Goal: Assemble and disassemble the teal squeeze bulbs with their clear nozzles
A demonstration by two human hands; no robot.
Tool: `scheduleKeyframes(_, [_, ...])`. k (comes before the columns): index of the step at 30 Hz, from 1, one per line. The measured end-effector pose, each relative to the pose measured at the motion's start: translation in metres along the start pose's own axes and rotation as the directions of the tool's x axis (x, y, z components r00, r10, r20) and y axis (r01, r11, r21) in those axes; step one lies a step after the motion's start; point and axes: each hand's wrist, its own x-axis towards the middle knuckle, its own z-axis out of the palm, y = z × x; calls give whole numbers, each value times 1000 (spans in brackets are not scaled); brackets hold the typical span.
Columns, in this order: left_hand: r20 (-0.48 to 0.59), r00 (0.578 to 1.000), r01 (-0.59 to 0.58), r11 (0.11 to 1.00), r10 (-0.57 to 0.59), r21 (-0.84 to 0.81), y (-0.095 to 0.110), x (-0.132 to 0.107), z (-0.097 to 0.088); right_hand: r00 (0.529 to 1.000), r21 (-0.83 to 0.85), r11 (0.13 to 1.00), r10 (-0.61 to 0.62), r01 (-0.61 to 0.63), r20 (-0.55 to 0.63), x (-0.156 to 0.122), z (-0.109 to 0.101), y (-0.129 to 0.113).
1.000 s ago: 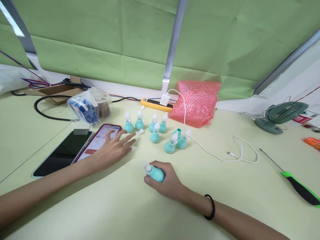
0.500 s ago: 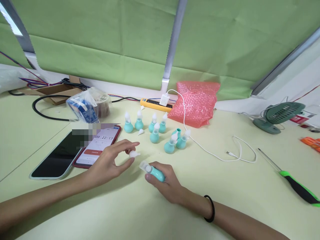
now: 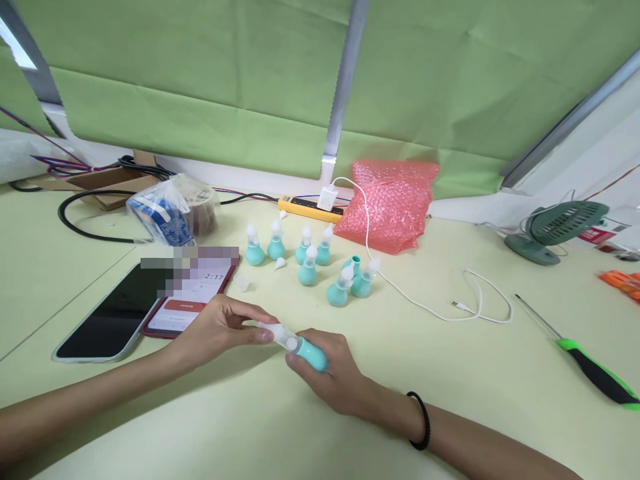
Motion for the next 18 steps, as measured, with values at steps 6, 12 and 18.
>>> scheduleKeyframes(6, [30,998,-53,997,52,49,-6,3,-5,998,-208,977,-39,48,48,2,-3,-3])
scheduleKeyframes(12, [143,987,-81,996,77,22,-8,4,-9,989,-365,923,-84,125,125,3,-11,-5])
scheduleKeyframes(18, [240,971,-15,1000,21,-23,-6,5,-10,974,-401,901,-85,165,209,2,-16,-5])
